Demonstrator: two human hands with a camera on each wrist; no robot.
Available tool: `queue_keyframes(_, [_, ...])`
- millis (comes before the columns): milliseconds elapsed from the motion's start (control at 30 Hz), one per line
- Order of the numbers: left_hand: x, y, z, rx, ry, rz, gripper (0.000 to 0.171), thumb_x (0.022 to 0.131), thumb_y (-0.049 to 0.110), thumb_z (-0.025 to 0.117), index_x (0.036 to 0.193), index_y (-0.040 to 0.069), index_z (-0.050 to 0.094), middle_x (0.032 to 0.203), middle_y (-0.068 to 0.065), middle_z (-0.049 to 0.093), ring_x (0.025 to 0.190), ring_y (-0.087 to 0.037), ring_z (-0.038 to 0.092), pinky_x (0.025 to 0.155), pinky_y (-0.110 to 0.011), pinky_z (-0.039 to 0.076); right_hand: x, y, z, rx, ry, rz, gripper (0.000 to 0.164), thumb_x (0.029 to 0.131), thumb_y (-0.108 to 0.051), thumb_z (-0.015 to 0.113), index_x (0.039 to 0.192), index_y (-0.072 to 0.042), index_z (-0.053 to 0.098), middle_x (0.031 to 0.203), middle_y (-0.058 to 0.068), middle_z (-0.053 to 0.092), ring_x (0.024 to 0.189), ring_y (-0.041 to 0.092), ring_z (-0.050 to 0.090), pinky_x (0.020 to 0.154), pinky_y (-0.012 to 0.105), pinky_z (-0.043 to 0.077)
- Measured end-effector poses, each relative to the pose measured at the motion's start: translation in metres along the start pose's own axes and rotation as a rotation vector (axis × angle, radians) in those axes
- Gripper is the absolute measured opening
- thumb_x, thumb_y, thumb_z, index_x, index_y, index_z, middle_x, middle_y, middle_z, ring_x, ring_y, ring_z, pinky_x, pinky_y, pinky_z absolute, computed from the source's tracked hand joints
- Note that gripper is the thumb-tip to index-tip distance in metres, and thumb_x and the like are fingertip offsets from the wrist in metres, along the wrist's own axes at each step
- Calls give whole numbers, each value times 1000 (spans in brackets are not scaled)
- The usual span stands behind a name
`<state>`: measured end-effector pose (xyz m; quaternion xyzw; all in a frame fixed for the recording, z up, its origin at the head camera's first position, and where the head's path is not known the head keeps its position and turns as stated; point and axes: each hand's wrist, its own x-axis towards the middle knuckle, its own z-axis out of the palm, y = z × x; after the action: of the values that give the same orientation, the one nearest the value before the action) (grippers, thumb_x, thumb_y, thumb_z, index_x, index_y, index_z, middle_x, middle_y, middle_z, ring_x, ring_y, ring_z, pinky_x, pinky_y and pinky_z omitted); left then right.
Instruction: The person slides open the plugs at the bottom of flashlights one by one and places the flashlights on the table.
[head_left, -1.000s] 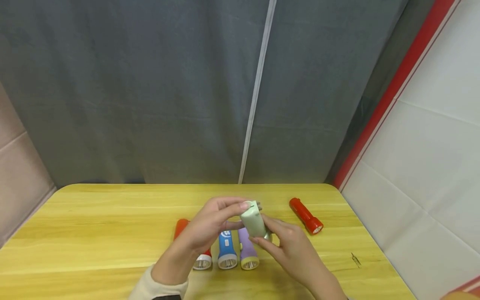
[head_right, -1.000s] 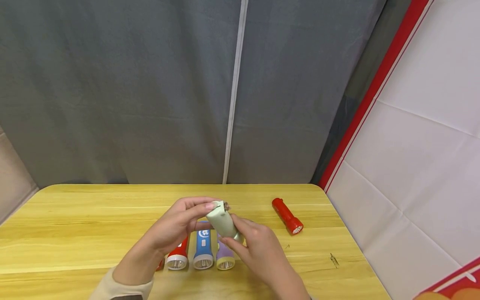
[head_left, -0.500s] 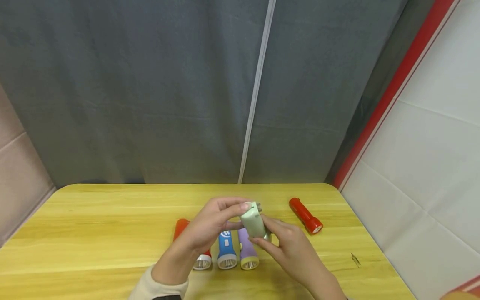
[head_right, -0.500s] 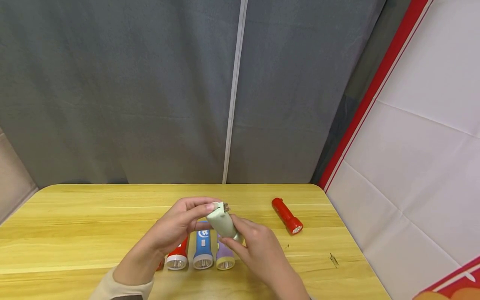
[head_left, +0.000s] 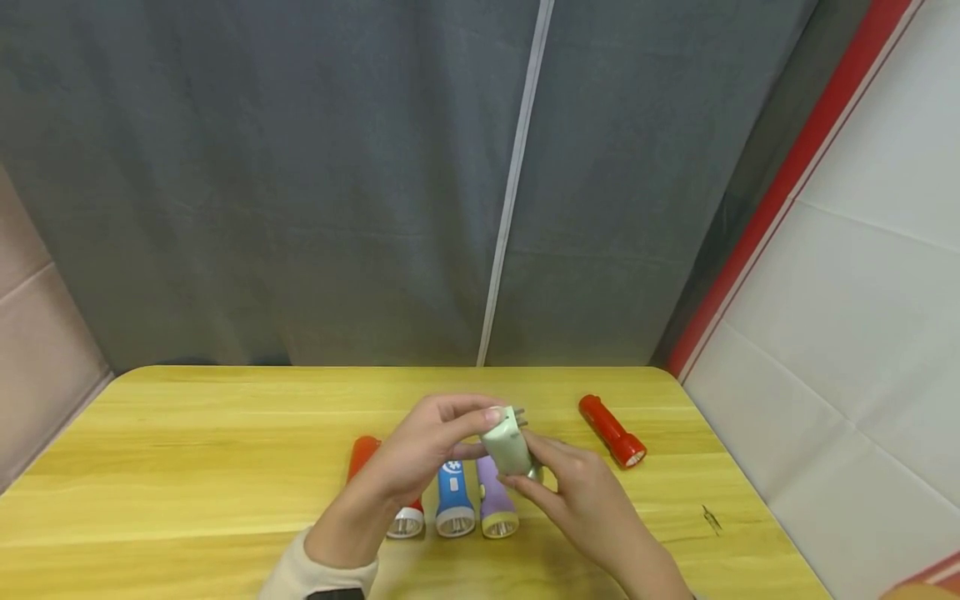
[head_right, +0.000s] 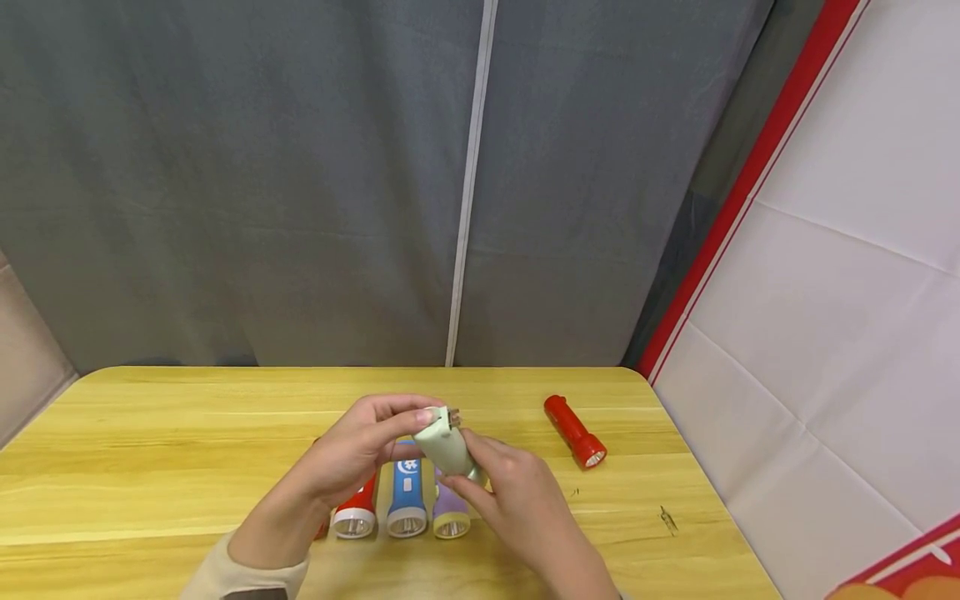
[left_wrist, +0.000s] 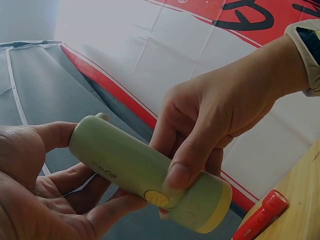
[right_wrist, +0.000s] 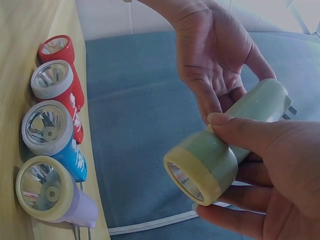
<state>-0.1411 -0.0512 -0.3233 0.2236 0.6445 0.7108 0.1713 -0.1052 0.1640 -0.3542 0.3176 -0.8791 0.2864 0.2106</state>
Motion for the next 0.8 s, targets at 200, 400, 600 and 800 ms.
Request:
queue_keyframes(200, [1, 0, 0, -4, 7, -13, 40, 101, 24, 60, 125, -7, 65, 125, -14, 71, 116, -17, 65, 103, -45, 56, 0, 0, 0, -4, 4, -8, 50, 85, -20, 80, 132, -9, 66, 120, 6, 75, 101, 18, 76, 82, 28, 63])
queue_keyframes(400, [1, 0, 0, -1, 14, -23, 39, 101, 24, 61, 124, -7, 65, 125, -14, 72, 116, -18, 65, 103, -44, 56, 0, -1, 0, -6, -9, -2, 48, 88, -23, 78, 133, -11, 66, 121, 5, 75, 101, 19, 76, 81, 28, 63])
queue_keyframes(600, [2, 0, 0, -2, 21, -29, 39, 101, 24, 61, 123, -7, 66, 123, -14, 72, 115, -17, 65, 102, -42, 57, 1, -1, 0, -4, -19, -1, 48, 88, -23, 77, 133, -10, 65, 120, 6, 75, 100, 20, 76, 80, 28, 63])
queue_keyframes(800, [1, 1, 1, 0, 25, -36, 38, 100, 23, 62, 122, -8, 66, 122, -13, 73, 114, -16, 66, 101, -42, 57, 0, -1, 1, -7, -12, -8, 49, 88, -22, 78, 133, -10, 66, 117, 5, 77, 98, 18, 76, 79, 26, 63])
